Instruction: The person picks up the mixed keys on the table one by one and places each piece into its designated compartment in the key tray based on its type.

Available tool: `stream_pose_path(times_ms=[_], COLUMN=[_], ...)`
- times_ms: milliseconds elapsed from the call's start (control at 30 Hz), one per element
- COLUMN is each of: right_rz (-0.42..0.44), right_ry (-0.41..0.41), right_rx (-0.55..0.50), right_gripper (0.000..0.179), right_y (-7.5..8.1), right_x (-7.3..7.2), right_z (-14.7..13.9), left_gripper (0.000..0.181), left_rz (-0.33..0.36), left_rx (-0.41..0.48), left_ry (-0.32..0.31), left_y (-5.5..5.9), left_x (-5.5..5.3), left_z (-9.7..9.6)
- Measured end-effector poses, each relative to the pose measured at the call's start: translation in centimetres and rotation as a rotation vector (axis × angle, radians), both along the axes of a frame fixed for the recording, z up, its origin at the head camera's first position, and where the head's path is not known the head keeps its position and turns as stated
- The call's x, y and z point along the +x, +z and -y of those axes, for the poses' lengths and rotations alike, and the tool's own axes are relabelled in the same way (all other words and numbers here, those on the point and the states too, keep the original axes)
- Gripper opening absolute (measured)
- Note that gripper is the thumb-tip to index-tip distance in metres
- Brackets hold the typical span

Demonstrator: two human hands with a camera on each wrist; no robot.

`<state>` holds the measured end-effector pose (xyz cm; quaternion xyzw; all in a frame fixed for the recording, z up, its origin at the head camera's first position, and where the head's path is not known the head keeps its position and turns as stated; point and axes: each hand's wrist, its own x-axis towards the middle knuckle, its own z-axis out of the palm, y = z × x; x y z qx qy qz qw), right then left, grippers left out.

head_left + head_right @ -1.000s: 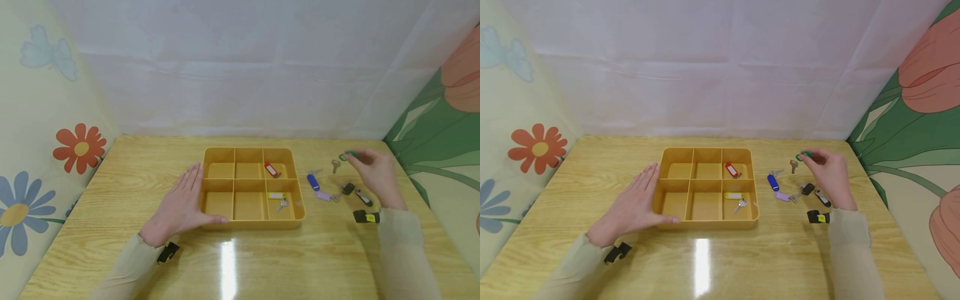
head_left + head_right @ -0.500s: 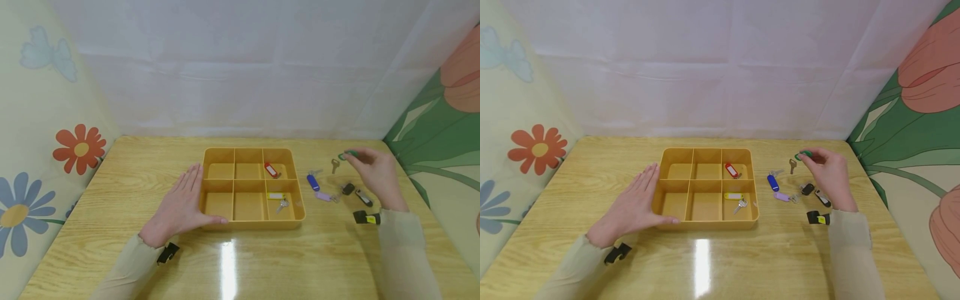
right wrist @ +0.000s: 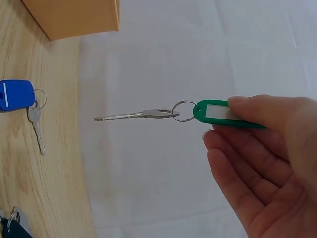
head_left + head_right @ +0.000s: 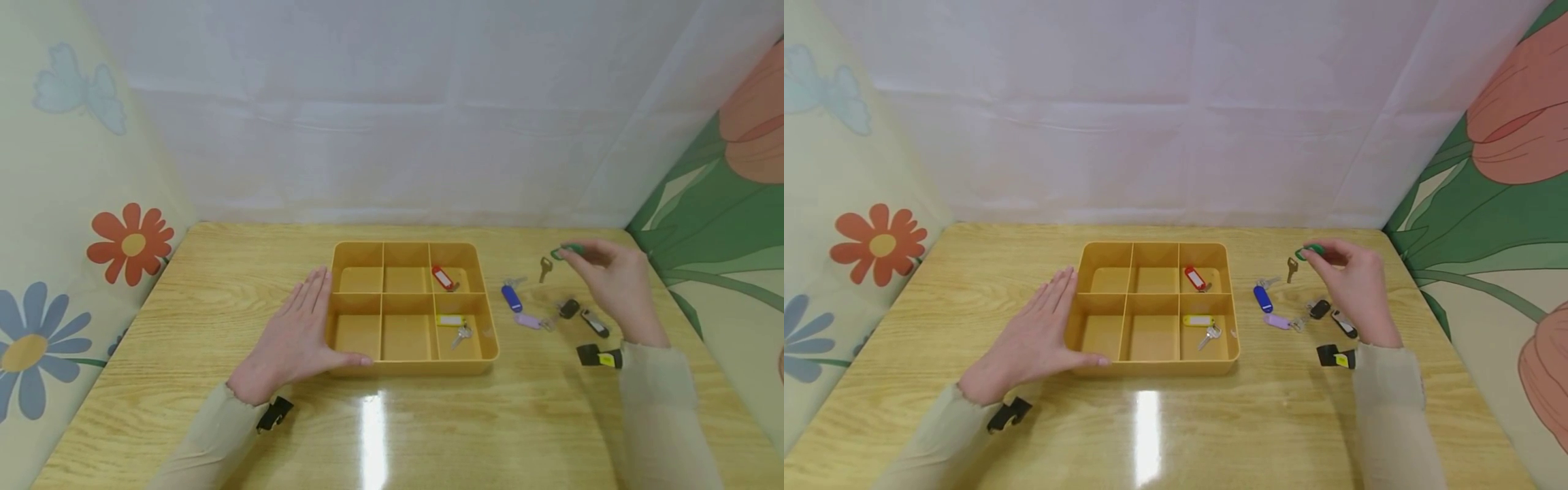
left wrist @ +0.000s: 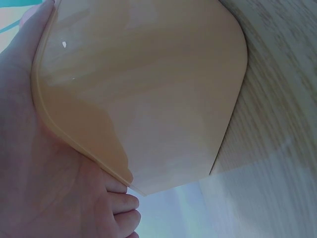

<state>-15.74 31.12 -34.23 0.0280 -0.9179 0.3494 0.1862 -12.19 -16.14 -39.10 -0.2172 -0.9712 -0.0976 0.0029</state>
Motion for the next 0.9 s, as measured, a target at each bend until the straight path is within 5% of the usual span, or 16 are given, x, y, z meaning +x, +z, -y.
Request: stream_pose_path(times_ms=[900], right_rz=[-0.057], right_ry=[0.002], right_rx=[0.014], right_gripper=[0.027], right_y=[0.44], right_x=[0.18], right_z=[0.79], left_gripper=[0.145], left_rz=[-0.005], left_rx=[0.002], left_ry=[-0.010], left_y=[-0.08], left_x=[-0.08], left_z=[0.07])
